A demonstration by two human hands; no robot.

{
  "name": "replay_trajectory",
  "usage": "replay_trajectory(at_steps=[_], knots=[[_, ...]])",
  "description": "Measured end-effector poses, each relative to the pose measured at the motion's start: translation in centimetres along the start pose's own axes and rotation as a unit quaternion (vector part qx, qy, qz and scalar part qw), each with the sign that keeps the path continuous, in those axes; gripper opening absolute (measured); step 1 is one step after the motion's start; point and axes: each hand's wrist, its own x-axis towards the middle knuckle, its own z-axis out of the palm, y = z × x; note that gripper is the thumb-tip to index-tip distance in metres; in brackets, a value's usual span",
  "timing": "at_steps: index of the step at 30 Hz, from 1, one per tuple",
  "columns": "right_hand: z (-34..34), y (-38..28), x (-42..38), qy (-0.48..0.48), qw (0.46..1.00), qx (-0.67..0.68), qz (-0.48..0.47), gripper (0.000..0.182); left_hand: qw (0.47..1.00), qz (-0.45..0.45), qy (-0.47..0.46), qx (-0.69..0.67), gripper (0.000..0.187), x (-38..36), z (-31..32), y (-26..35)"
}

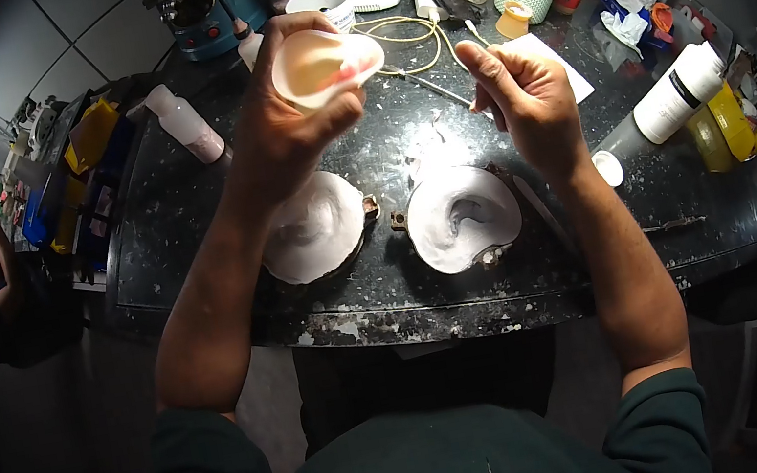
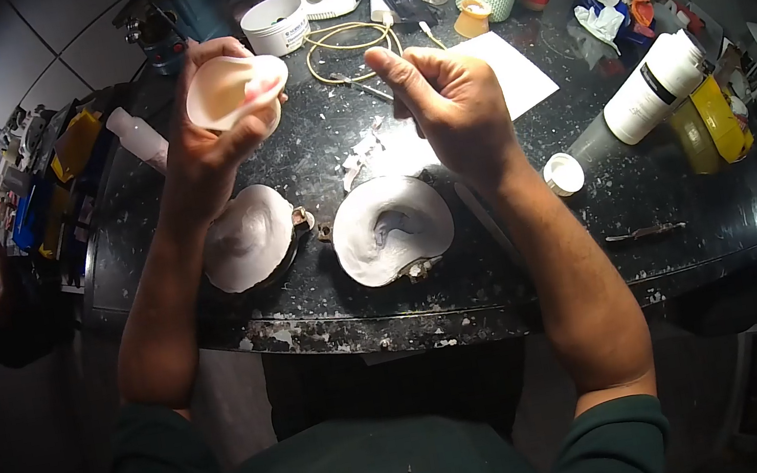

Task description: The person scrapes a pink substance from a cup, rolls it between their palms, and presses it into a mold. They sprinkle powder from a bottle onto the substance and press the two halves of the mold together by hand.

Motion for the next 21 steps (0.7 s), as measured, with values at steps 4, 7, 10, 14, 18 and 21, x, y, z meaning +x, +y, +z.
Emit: replay_trajectory(at_steps=[4,7,10,14,18,21], knots=[[1.9,-0.8,-0.3,0.036,0.998,0.018,-0.049,0.024,0.987,0.038,0.058,0.146,0.05,-0.3,1.5,1.8],[1.8,-0.4,-0.4,0.011,0.998,-0.014,-0.066,0.027,0.977,0.077,0.056,0.191,0.036,-0.4,1.2,1.3],[1.7,-0.5,-0.6,-0.019,0.998,-0.046,-0.038,0.021,0.975,0.085,0.041,0.203,0.028,-0.3,0.7,0.8],[1.9,-1.5,-0.5,-0.008,0.994,-0.078,-0.07,0.017,0.978,0.06,0.042,0.195,0.032,-0.6,0.6,1.1],[0.0,-2.6,0.0,0.091,0.974,-0.099,-0.184,0.018,0.982,0.0,0.085,0.171,0.018,-0.2,0.4,1.0],[-1.7,-4.9,-0.1,0.101,0.954,-0.167,-0.226,0.028,0.974,0.02,0.071,0.213,0.018,-0.1,-0.2,1.1]])
